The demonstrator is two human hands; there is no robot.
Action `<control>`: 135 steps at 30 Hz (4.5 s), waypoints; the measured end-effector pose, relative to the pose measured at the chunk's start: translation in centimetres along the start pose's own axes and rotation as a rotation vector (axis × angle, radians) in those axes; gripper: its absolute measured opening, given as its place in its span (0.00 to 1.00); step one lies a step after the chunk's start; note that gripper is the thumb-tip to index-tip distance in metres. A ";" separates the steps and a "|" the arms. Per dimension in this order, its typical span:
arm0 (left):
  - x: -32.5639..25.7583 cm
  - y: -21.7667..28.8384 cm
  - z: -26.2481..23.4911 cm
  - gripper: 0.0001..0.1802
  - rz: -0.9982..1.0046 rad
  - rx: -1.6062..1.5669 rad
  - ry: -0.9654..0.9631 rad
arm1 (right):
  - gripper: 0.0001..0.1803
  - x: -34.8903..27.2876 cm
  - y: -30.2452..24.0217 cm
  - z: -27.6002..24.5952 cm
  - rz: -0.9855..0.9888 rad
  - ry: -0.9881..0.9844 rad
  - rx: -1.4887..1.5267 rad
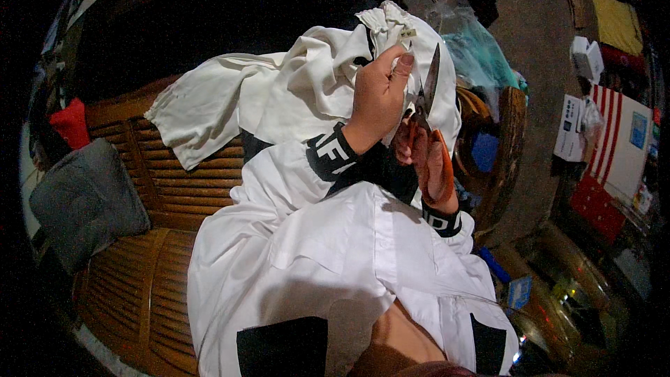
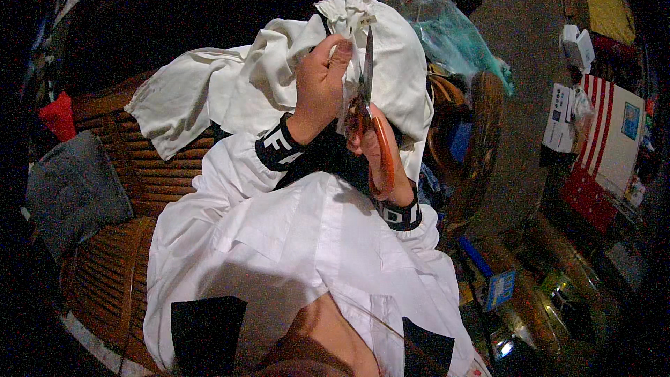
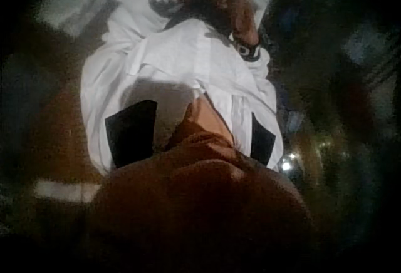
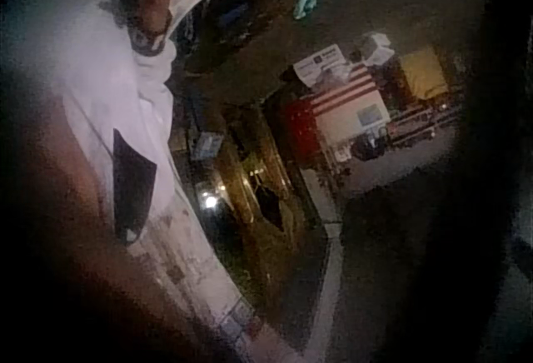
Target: The person uses orange-handled scissors to cut a white garment resting on their lap. They repeatedly trim the fabric, occasionally pausing to adjust the material or remove cut pieces.
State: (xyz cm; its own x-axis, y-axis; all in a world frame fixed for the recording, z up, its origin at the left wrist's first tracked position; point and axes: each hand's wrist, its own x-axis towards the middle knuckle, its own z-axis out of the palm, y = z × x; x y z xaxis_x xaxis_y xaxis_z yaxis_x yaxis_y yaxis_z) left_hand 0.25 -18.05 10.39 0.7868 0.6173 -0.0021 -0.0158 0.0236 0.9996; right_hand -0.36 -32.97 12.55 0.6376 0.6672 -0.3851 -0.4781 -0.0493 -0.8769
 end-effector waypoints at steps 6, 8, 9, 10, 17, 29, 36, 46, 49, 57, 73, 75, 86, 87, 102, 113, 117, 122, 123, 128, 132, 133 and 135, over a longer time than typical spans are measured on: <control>-1.7 0.2 0.7 0.19 0.048 -0.056 -0.036 | 0.37 0.6 -0.8 0.7 -0.061 0.058 -0.112; -2.0 -0.1 0.2 0.19 0.022 -0.049 -0.088 | 0.36 0.5 -1.2 1.0 -0.073 0.049 -0.114; -2.3 -0.1 0.1 0.19 0.014 -0.052 -0.094 | 0.35 0.5 -1.3 1.1 -0.079 0.045 -0.115; -2.4 -0.1 0.0 0.19 0.009 -0.056 -0.098 | 0.34 0.4 -1.1 0.9 -0.060 0.029 -0.085; -2.1 -1.0 -0.1 0.19 0.072 -0.053 -0.095 | 0.26 0.7 0.3 0.9 0.155 0.130 0.115; -2.4 -2.1 -0.3 0.19 0.116 0.060 -0.118 | 0.29 1.1 0.3 0.9 0.050 0.075 0.110; -2.5 -2.7 0.2 0.19 0.124 0.087 -0.064 | 0.29 1.2 0.4 0.5 0.204 0.070 0.162; -2.3 -2.5 -0.1 0.17 0.046 -0.070 -0.135 | 0.27 0.8 0.9 -0.4 0.110 -0.002 0.116; -2.3 -2.8 0.2 0.16 -0.030 -0.213 -0.171 | 0.29 0.5 0.4 -0.5 0.052 -0.101 0.194; -2.7 -3.0 -0.1 0.14 0.035 0.034 -0.222 | 0.36 0.3 -0.8 0.1 0.228 0.050 0.168; -4.4 -4.1 -0.6 0.12 0.197 0.155 -0.404 | 0.34 1.6 1.1 -2.1 0.216 0.463 0.420; -5.1 -4.8 -0.5 0.12 0.018 0.095 -0.294 | 0.30 2.1 -0.5 -3.3 0.054 0.364 0.471; -2.4 -3.9 -2.2 0.17 -0.416 -0.691 -0.425 | 0.09 2.9 -0.6 0.1 -0.226 0.428 -0.380; -2.5 -3.5 -2.1 0.18 -0.388 -0.684 -0.418 | 0.09 3.0 0.0 0.3 -0.211 0.423 -0.365; -2.1 -1.8 -3.2 0.14 -0.122 -0.126 -0.164 | 0.07 0.6 -3.0 -0.5 -0.204 0.533 -0.113; -0.6 0.2 -5.8 0.13 -0.088 -0.029 -0.247 | 0.12 2.5 -3.1 -3.0 -0.004 0.383 -0.424; -0.3 2.2 -8.1 0.10 -0.140 -0.463 -0.051 | 0.16 3.0 0.7 -4.1 -0.099 0.465 -1.041; -0.3 3.0 -8.9 0.10 -0.148 -0.447 -0.074 | 0.20 2.0 1.0 -3.5 0.006 0.104 -1.168; -0.3 3.0 -8.8 0.10 -0.137 -0.412 -0.080 | 0.19 1.9 -0.8 -2.5 0.026 0.124 -1.199; -0.7 3.3 -7.9 0.10 -0.104 -0.334 -0.119 | 0.12 2.2 -7.5 2.6 -0.144 0.155 -0.376; -1.0 3.5 -7.2 0.11 -0.026 -0.165 -0.085 | 0.11 3.6 -7.3 3.9 -0.070 -0.022 -0.453; -0.9 3.4 -7.5 0.16 0.084 -0.004 -0.125 | 0.11 3.8 -6.8 3.8 -0.065 -0.065 -0.447; -0.5 4.2 -7.1 0.21 0.295 0.193 -0.096 | 0.11 4.3 -6.0 3.4 -0.196 -0.112 -0.479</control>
State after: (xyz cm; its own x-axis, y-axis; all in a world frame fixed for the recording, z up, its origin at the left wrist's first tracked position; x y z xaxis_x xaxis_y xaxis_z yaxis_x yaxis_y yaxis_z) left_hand -4.62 -12.68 14.39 0.8204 0.4983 0.2805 -0.1414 -0.2986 0.9438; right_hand 3.22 -27.30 17.10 0.6066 0.7718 -0.1908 -0.0099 -0.2326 -0.9725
